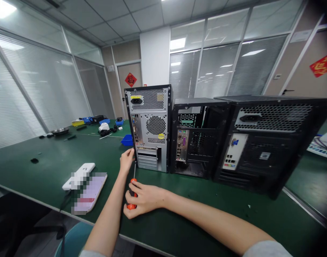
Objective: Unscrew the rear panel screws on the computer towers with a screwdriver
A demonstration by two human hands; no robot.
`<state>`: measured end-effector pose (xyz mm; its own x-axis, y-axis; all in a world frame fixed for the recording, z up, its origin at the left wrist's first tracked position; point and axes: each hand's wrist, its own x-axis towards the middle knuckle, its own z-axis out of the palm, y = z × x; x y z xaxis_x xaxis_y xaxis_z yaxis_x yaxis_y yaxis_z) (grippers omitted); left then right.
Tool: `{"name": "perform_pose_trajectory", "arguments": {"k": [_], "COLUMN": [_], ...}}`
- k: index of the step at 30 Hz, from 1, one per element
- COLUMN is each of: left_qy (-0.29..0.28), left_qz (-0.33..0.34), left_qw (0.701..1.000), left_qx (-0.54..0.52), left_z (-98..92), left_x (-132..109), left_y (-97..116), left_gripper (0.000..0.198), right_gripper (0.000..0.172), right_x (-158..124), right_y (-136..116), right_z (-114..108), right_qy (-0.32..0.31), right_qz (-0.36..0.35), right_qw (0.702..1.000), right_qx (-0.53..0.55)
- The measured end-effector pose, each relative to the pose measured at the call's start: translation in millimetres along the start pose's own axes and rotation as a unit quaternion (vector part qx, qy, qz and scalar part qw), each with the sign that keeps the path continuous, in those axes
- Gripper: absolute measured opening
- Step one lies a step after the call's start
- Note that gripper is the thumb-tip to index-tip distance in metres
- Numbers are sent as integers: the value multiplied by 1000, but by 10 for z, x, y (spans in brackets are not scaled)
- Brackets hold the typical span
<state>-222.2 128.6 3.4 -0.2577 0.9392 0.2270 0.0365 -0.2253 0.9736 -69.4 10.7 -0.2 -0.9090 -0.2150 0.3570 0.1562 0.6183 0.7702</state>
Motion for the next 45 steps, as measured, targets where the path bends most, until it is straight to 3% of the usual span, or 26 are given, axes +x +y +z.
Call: {"name": "perform_pose_trajectory", "arguments": {"k": [6, 18, 36, 45], "left_qy": [-7, 13, 13, -21], "left_qz": [11, -71, -80, -103], "left_qw": [1000, 993, 991, 987], "left_qx": [-5, -89, -107, -122], "left_z": [8, 22, 23, -38], "left_x": [-4, -44, -44, -43], "left_y": [-49, 0, 11, 75], "left_gripper": [37, 38, 37, 39], "right_gripper": [24, 25, 25, 22], "right_x": [29, 48, 93, 238], "right_y": [-30, -49, -102, -116], "right_z": [71, 158, 230, 248], "right_qy": [-3, -10, -13, -18], "right_qz": [4, 12, 48, 78], "right_qw": [1000, 1000, 999, 997], "right_qx": [2, 8, 6, 16]}}
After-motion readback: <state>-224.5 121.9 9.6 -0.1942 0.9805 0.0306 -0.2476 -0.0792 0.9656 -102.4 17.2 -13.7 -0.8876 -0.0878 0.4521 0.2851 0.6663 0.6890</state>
